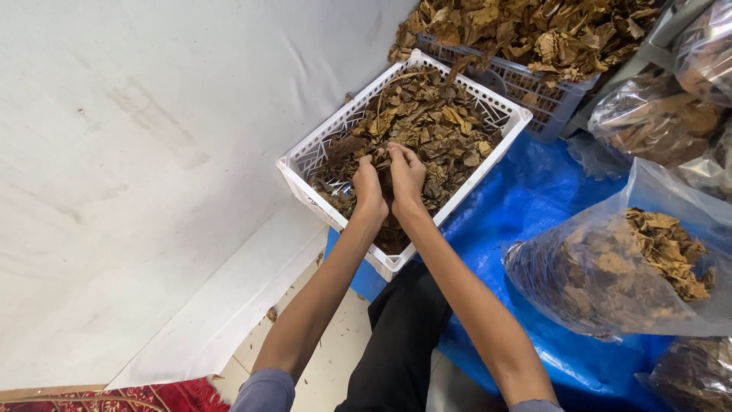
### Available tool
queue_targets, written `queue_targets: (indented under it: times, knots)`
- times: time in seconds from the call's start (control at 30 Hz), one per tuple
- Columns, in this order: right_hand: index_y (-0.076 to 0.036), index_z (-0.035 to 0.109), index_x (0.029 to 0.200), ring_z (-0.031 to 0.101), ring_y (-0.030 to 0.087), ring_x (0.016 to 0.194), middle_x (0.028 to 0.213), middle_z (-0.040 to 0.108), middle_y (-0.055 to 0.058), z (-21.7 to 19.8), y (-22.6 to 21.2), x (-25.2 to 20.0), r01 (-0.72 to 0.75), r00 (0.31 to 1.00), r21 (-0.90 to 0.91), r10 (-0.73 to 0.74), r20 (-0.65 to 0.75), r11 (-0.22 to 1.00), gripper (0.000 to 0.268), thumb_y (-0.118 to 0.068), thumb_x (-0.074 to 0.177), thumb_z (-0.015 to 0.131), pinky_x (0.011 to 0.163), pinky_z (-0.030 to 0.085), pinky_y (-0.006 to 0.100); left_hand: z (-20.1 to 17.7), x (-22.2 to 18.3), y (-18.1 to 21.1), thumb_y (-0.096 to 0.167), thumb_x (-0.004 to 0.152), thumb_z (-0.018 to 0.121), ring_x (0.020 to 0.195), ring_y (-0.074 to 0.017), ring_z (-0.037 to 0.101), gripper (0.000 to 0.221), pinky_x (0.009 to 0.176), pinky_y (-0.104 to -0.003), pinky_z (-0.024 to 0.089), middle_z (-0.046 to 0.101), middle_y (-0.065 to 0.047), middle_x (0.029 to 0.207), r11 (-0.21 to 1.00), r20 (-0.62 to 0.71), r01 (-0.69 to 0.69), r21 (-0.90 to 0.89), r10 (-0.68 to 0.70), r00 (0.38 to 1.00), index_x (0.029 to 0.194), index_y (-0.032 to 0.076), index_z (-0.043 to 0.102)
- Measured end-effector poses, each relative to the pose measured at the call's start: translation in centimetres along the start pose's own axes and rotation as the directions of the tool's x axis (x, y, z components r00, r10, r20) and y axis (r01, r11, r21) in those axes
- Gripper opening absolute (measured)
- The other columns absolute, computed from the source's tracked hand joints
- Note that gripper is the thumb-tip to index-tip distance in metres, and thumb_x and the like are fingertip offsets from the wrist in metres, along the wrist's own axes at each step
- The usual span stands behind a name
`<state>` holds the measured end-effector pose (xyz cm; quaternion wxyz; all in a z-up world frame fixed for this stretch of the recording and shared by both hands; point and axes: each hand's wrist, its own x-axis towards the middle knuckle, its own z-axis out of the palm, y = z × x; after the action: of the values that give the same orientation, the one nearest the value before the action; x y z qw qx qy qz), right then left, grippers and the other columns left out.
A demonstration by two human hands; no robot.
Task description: The person sorts dried leaves from a white plastic crate and places them into a clear plastic bag.
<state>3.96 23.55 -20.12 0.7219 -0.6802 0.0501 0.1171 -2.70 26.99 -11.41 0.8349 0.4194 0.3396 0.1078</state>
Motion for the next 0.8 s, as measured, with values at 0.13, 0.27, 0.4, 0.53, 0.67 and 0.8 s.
queue_targets:
  times: [0.13,0.27,0.4,0.53,0.67,0.8]
  knots:
    - [-0.013,0.070,0.133,0.048,0.035,0.144,0.139,0.066,0.014,-0.3,-2.2,-2.0,0.050,0.999,0.035,-0.050,-0.014,0.998,0.039,-0.029,0.101,0.057,0.119,0.036,0.058,0.8,-1.7,1.3,0.040,0.106,0.037,0.157,-0.0402,-0.002,0.076,0.127,-0.062,0.006,0.003,-0.024,0.168,0.999,0.016,0.017,-0.046,-0.016,1.000,0.164,0.004,0.004]
    - [-0.012,0.070,0.133,0.045,0.038,0.145,0.139,0.066,0.015,-1.2,-1.5,-1.6,0.050,0.999,0.049,-0.051,0.012,0.998,0.038,-0.027,0.101,0.057,0.120,0.032,0.061,0.2,0.0,-0.3,0.040,0.105,0.039,0.157,-0.0403,-0.004,0.077,0.127,-0.062,0.005,0.001,-0.024,0.168,0.991,0.039,0.074,-0.107,-0.071,0.997,0.164,0.006,0.003]
    - [-0.016,0.073,0.130,0.049,0.034,0.143,0.136,0.069,0.010,-1.8,-1.2,-0.9,0.063,0.998,-0.022,-0.062,0.018,0.998,0.035,-0.027,0.101,0.058,0.119,0.034,0.059,0.0,0.6,-0.9,0.042,0.107,0.038,0.157,-0.0384,-0.010,0.076,0.126,-0.061,-0.001,-0.004,-0.022,0.169,0.976,0.050,0.118,-0.181,-0.111,0.993,0.165,0.008,0.001]
    - [-0.016,0.073,0.129,0.055,0.030,0.138,0.131,0.071,0.008,-1.9,-3.0,-0.8,0.095,0.991,-0.118,-0.082,0.106,0.989,0.033,-0.028,0.102,0.058,0.115,0.041,0.054,-1.6,5.0,-2.9,0.041,0.105,0.043,0.151,-0.0411,0.025,0.072,0.121,-0.065,0.028,0.021,-0.027,0.159,0.926,0.114,0.183,-0.330,-0.153,0.982,0.161,0.005,0.015]
    - [-0.019,0.076,0.123,0.066,0.024,0.117,0.114,0.075,0.003,-2.4,-3.4,-1.1,0.316,0.942,-0.239,-0.273,0.196,0.918,0.029,-0.033,0.105,0.057,0.101,0.053,0.049,-2.7,7.3,-4.4,0.045,0.100,0.048,0.143,-0.0419,0.037,0.071,0.113,-0.067,0.038,0.032,-0.024,0.151,0.841,0.185,0.259,-0.474,-0.193,0.964,0.155,0.007,0.024]
    - [-0.021,0.080,0.113,0.072,0.020,0.102,0.103,0.078,0.001,-2.7,-3.8,-1.2,0.527,0.850,-0.287,-0.492,0.189,0.800,0.029,-0.039,0.108,0.058,0.087,0.060,0.042,-3.4,9.6,-6.2,0.046,0.102,0.048,0.133,-0.0360,0.046,0.063,0.108,-0.061,0.045,0.041,-0.020,0.141,0.781,0.202,0.266,-0.566,-0.181,0.962,0.149,0.008,0.032]
